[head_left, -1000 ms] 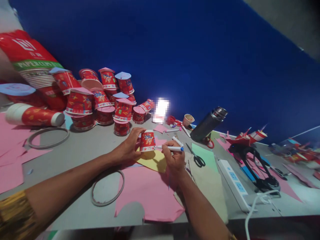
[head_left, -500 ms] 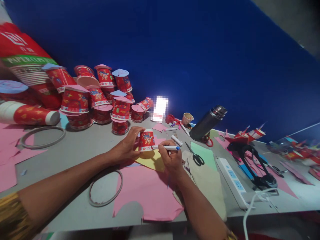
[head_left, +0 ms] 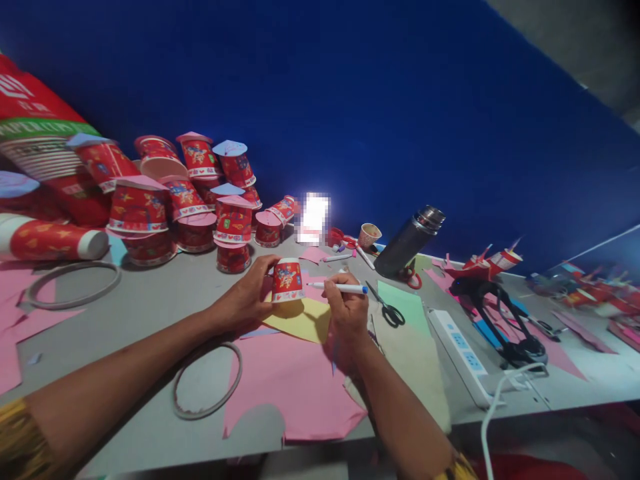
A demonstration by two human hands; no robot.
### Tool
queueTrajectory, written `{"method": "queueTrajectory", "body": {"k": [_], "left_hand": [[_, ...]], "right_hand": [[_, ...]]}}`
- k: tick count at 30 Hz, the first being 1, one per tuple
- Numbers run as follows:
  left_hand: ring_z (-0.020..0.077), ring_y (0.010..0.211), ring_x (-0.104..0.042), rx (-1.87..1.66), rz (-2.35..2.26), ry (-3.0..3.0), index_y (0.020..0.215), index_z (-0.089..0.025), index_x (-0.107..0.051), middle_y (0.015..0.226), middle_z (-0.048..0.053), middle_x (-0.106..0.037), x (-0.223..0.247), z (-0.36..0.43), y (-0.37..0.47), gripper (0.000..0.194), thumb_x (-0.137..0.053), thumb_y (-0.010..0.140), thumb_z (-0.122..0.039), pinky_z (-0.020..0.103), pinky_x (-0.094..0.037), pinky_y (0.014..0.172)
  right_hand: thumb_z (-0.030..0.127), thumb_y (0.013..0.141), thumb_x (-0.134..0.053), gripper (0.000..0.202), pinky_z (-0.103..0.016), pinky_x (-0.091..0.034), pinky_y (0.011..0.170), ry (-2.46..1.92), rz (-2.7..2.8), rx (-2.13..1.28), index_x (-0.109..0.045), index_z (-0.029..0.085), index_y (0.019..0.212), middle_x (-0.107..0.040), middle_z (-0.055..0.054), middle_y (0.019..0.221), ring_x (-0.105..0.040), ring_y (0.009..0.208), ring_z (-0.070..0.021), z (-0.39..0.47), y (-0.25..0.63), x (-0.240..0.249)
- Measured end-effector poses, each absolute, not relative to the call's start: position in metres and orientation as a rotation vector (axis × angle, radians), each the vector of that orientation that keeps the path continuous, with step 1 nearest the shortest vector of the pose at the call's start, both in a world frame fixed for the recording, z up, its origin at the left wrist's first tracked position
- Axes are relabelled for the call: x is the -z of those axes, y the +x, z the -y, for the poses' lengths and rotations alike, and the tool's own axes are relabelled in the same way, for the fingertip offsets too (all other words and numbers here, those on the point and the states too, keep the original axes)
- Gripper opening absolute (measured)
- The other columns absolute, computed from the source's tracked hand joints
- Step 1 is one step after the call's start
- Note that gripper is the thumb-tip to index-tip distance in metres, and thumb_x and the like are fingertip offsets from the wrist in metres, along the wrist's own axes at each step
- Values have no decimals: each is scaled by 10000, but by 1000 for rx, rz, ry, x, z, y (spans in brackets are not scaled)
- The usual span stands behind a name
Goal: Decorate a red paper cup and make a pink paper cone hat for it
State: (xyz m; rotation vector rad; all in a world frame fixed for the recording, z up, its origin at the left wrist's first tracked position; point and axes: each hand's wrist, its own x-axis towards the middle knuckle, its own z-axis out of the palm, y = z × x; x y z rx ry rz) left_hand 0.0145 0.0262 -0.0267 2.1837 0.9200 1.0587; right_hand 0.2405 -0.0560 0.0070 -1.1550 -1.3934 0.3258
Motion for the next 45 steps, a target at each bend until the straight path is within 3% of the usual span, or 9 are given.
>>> {"method": "queueTrajectory", "body": {"k": [10,16,19,28,45], "left_hand": [[385,1414,-632,-1008,-966,2029,1491,-236,-400,1513,193,-596,27,-23,16,865,-863,774,-380,602,-525,1195],[374,1452,-611,-1033,-953,1992,1498,-257,-350,1566,196,-558,27,-24,13,861,-830,784,-298,620,-504,1223],[373,1477,-591,-1094,-936,1961,1472,-276,-340,1599,188,-529,29,-28,10,837,-835,800,-340,626,-501,1230],[417,1475,-591,-1116,-956,1926,1456,-259,-343,1580,212,-525,37,-32,9,892,-871,765,-454,667,-487,1224],[387,1365,-684,-1165,-890,1897,1405,-250,-411,1491,180,-614,25,-22,16,855,-905,727,-410,620,-543,1184]], "right_hand": [[404,965,-634,261,-263,-456,586,-1118,1431,-413,-660,219,783,-636,15,665,-573,606,-148,55,237,-6],[408,949,-652,250,-263,-440,569,-1127,1384,-442,-660,222,782,-612,25,637,-553,584,-144,55,239,-8],[439,949,-657,279,-268,-456,585,-1093,1314,-508,-654,219,777,-626,17,642,-562,586,-143,55,241,-11],[505,912,-736,332,-275,-448,616,-1055,1281,-632,-664,216,765,-652,7,673,-553,613,-138,60,236,-20],[452,923,-663,260,-255,-407,555,-1103,1319,-681,-661,215,818,-651,14,664,-523,580,-127,60,233,-16]]}}
